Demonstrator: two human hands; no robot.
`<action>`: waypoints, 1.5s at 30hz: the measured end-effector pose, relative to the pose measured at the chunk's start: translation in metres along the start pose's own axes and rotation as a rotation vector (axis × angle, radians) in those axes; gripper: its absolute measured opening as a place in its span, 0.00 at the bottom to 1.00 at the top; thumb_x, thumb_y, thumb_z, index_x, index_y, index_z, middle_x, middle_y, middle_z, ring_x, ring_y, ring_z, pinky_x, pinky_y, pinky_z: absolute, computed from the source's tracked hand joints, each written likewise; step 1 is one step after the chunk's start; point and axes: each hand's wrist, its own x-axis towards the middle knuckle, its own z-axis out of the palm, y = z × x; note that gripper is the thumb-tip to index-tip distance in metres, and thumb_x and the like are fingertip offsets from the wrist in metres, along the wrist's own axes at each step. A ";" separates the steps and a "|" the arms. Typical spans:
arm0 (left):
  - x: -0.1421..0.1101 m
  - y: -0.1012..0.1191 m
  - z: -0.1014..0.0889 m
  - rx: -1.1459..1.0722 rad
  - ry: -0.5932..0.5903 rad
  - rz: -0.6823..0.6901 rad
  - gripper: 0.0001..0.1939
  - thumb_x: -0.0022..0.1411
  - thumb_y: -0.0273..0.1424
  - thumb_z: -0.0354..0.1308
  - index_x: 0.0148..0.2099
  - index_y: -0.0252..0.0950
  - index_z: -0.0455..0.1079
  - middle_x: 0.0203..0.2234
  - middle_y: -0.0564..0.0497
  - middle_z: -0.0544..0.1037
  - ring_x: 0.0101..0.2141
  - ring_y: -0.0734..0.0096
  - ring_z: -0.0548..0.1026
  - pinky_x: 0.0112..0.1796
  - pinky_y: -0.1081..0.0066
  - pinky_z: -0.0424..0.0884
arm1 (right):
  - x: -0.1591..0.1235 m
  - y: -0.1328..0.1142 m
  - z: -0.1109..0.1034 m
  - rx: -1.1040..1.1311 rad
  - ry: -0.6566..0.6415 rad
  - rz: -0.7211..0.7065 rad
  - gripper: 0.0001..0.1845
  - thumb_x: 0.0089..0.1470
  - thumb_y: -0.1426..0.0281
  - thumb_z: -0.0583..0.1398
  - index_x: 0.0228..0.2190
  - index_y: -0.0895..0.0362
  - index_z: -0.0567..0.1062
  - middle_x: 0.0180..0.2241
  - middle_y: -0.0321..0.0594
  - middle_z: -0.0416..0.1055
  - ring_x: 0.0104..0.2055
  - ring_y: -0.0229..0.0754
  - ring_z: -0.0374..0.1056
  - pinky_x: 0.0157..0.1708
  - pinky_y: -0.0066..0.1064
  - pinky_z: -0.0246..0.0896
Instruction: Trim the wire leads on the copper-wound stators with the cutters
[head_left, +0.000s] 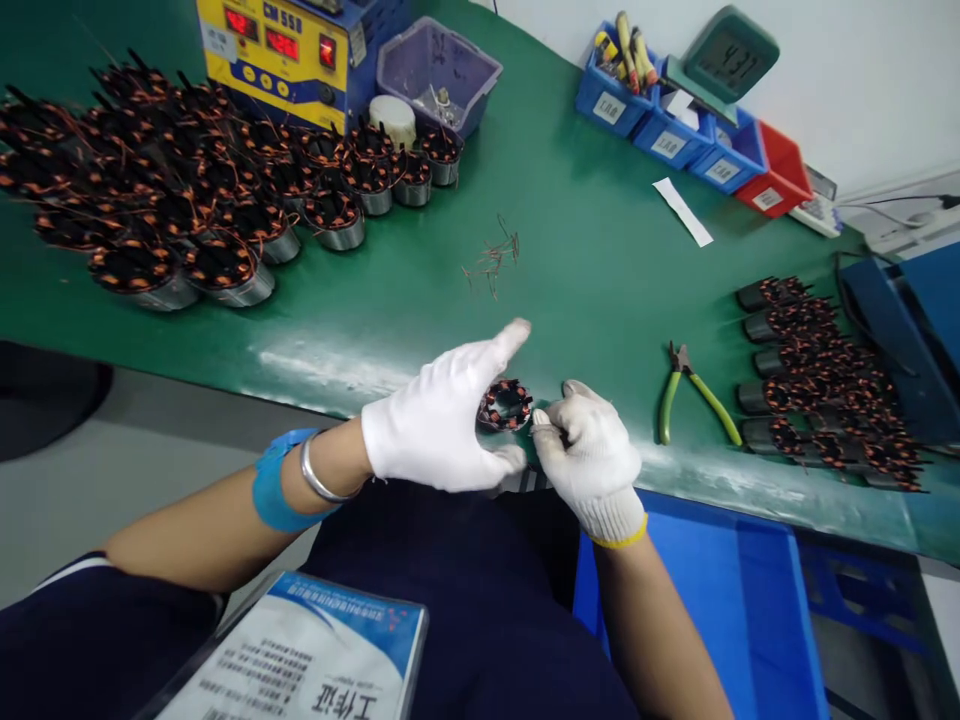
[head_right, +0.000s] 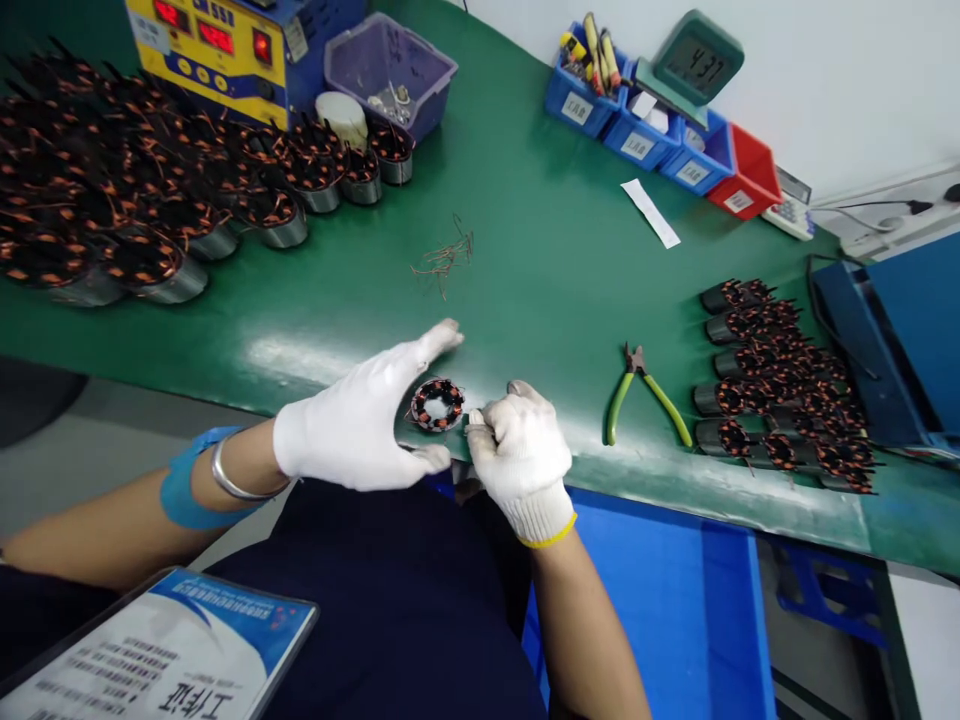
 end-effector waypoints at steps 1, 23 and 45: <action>0.002 0.002 0.002 0.020 0.077 -0.039 0.54 0.46 0.43 0.64 0.70 0.33 0.44 0.58 0.39 0.69 0.55 0.51 0.71 0.56 0.56 0.67 | -0.001 -0.001 0.001 0.020 0.018 0.004 0.13 0.54 0.68 0.54 0.20 0.52 0.67 0.21 0.41 0.68 0.41 0.52 0.73 0.44 0.44 0.68; 0.003 -0.016 0.000 -0.405 -0.073 -0.022 0.65 0.47 0.29 0.69 0.71 0.52 0.23 0.70 0.33 0.44 0.45 0.57 0.79 0.38 0.64 0.79 | 0.041 0.012 -0.030 0.909 -0.362 0.453 0.24 0.46 0.74 0.60 0.47 0.60 0.75 0.29 0.36 0.73 0.27 0.36 0.68 0.27 0.27 0.64; 0.006 -0.013 0.000 -0.010 -0.105 0.044 0.55 0.50 0.41 0.68 0.71 0.39 0.41 0.43 0.47 0.79 0.42 0.62 0.79 0.44 0.65 0.74 | -0.004 -0.024 -0.053 0.230 -0.038 0.052 0.42 0.51 0.51 0.61 0.62 0.54 0.62 0.63 0.52 0.59 0.44 0.50 0.73 0.36 0.37 0.69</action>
